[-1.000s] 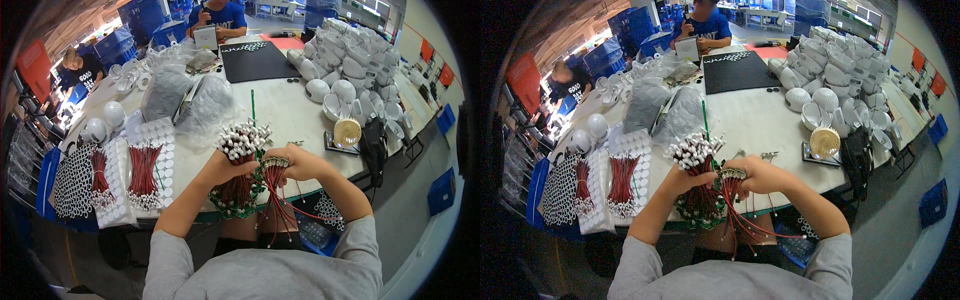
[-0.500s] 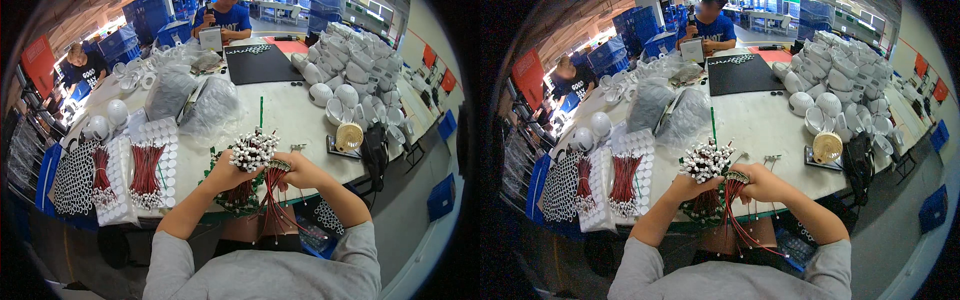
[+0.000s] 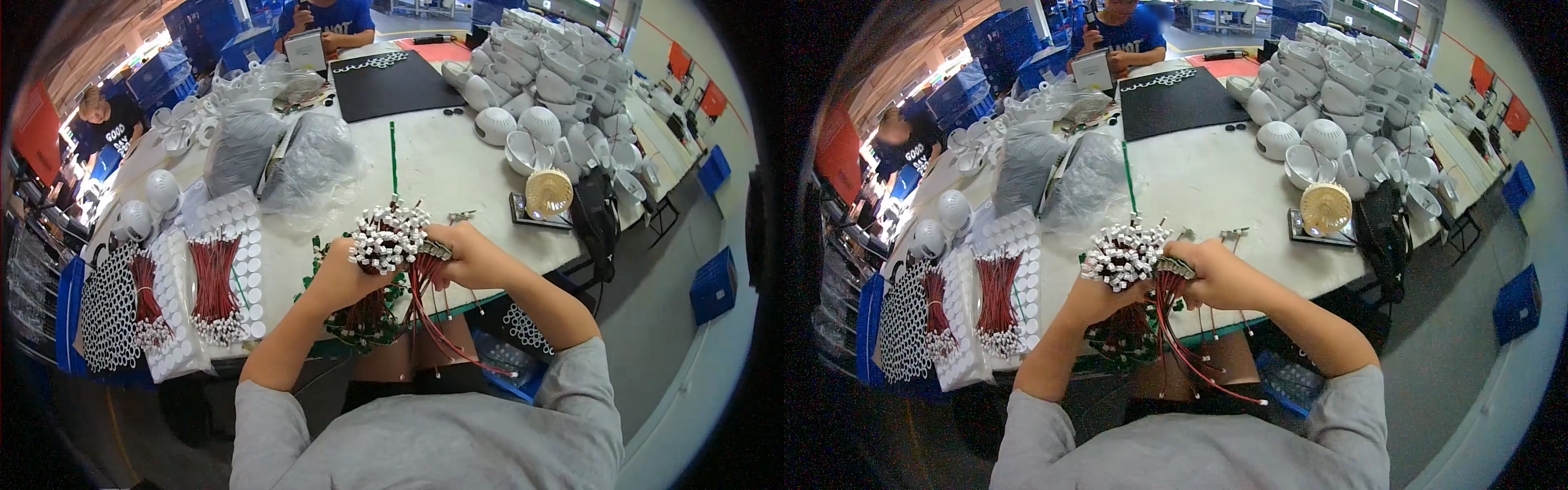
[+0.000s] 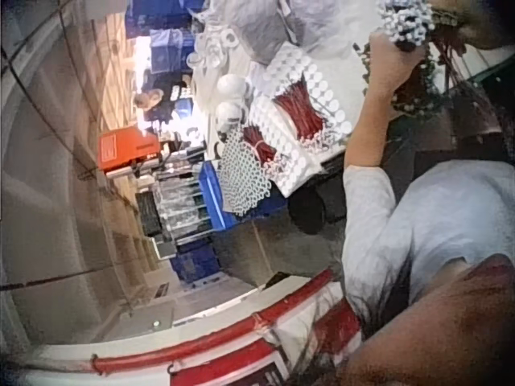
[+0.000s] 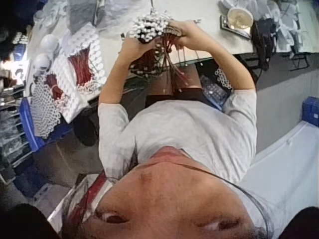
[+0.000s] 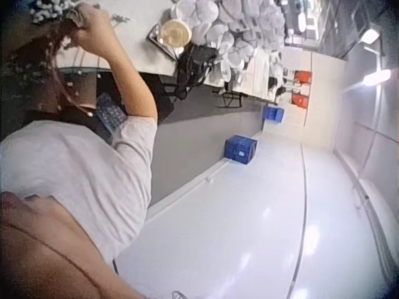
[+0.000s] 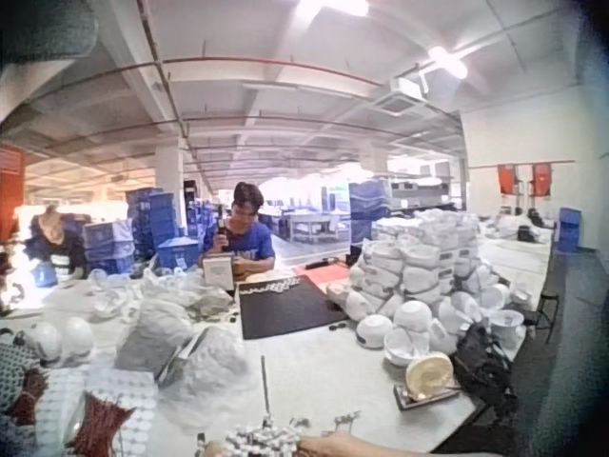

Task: Assembling and bundling LED circuit boards with wires at a factory workbench.

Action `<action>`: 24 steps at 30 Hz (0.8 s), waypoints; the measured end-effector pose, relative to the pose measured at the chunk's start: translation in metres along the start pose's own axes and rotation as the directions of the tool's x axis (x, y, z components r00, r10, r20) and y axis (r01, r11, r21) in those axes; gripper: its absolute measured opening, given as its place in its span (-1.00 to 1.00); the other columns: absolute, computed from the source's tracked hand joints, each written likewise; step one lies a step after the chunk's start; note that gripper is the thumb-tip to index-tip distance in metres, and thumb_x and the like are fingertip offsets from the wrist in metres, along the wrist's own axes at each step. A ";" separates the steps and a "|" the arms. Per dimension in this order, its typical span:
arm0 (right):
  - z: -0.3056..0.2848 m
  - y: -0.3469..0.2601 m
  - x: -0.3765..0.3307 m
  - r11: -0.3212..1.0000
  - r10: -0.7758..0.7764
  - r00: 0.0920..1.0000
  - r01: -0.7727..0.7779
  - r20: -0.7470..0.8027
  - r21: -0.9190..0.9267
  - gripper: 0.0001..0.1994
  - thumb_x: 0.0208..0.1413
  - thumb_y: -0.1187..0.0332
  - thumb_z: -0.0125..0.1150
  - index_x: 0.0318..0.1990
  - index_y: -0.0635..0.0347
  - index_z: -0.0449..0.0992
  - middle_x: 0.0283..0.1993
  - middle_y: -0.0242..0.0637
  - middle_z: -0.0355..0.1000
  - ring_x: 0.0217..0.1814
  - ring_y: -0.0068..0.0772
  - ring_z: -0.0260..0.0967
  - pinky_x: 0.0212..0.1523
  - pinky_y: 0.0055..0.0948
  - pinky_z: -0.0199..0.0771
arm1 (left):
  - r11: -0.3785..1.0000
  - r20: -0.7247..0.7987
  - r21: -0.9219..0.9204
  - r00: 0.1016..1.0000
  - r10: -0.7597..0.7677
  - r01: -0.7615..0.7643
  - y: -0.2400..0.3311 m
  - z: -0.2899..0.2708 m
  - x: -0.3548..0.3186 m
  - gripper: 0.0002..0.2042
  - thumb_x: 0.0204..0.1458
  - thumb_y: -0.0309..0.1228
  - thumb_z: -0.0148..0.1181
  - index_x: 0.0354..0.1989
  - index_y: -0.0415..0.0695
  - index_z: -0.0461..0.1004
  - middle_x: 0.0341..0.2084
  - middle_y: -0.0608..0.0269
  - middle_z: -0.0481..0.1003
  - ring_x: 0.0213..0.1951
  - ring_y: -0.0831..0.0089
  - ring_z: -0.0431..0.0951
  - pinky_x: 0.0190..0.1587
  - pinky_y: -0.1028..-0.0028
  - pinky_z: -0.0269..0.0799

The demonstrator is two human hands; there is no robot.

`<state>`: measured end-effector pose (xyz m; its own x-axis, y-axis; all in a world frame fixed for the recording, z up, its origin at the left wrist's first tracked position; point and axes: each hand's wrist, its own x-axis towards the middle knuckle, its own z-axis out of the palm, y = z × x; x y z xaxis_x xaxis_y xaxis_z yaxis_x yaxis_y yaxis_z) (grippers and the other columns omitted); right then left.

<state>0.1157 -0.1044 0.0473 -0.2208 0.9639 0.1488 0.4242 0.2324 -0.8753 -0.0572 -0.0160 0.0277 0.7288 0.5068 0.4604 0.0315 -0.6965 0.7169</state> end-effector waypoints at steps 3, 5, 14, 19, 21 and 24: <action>-0.005 -0.001 -0.001 0.998 0.008 1.000 -0.007 0.017 -0.066 -0.70 -0.33 0.60 0.02 -0.29 0.25 0.29 -0.66 -0.19 0.35 -0.65 -0.39 0.34 -0.61 -0.48 0.32 | 0.997 0.063 0.075 0.998 0.022 -0.026 0.000 -0.003 0.004 -0.81 -0.33 -0.44 0.20 -0.45 -0.16 0.44 -0.63 0.16 0.43 -0.61 0.27 0.41 -0.50 0.46 0.32; -0.007 0.003 -0.002 0.995 -0.003 0.999 0.006 0.034 -0.097 -0.67 -0.35 0.60 0.02 -0.28 0.25 0.28 -0.65 -0.17 0.35 -0.64 -0.34 0.35 -0.59 -0.46 0.32 | 0.995 0.100 0.079 0.993 0.057 -0.065 -0.002 -0.002 0.006 -0.81 -0.33 -0.45 0.20 -0.45 -0.16 0.43 -0.62 0.16 0.43 -0.59 0.28 0.41 -0.48 0.46 0.32; -0.004 0.000 -0.001 0.972 -0.103 0.995 0.097 -0.015 -0.213 -0.67 -0.34 0.58 0.04 -0.27 0.25 0.26 -0.54 0.00 0.31 -0.48 0.03 0.28 -0.50 -0.31 0.27 | 0.981 0.109 0.156 0.989 0.098 -0.114 0.000 -0.001 0.005 -0.80 -0.38 -0.50 0.14 -0.46 -0.17 0.42 -0.56 0.16 0.44 -0.52 0.28 0.43 -0.43 0.47 0.33; 0.002 -0.002 0.000 0.977 -0.059 0.997 0.048 -0.051 -0.210 -0.67 -0.33 0.57 0.05 -0.27 0.27 0.25 -0.50 0.03 0.32 -0.43 0.07 0.26 -0.45 -0.26 0.28 | 0.994 0.094 0.099 0.995 0.034 -0.043 0.001 -0.001 0.002 -0.80 -0.37 -0.49 0.14 -0.46 -0.16 0.43 -0.58 0.18 0.44 -0.55 0.29 0.43 -0.46 0.47 0.33; 0.006 0.003 0.000 0.945 -0.136 0.984 0.094 -0.112 -0.314 -0.66 -0.33 0.57 0.04 -0.27 0.29 0.23 -0.50 0.05 0.31 -0.40 0.11 0.25 -0.41 -0.20 0.27 | 0.965 0.050 0.197 0.985 0.165 -0.171 -0.001 0.004 0.003 -0.81 -0.37 -0.47 0.15 -0.47 -0.14 0.43 -0.58 0.19 0.44 -0.55 0.27 0.43 -0.47 0.45 0.32; -0.004 0.002 0.003 0.947 -0.035 0.996 0.006 -0.084 -0.321 -0.67 -0.37 0.59 0.01 -0.30 0.30 0.21 -0.48 0.06 0.31 -0.35 0.16 0.21 -0.38 -0.18 0.27 | 0.967 0.062 0.234 0.994 0.089 -0.101 0.002 0.005 0.007 -0.82 -0.39 -0.47 0.16 -0.49 -0.14 0.43 -0.64 0.15 0.41 -0.57 0.23 0.41 -0.50 0.43 0.31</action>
<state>0.1195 -0.1006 0.0475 -0.1608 0.9627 0.2178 0.6819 0.2679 -0.6806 -0.0484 -0.0161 0.0296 0.7696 0.4106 0.4889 0.1171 -0.8435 0.5242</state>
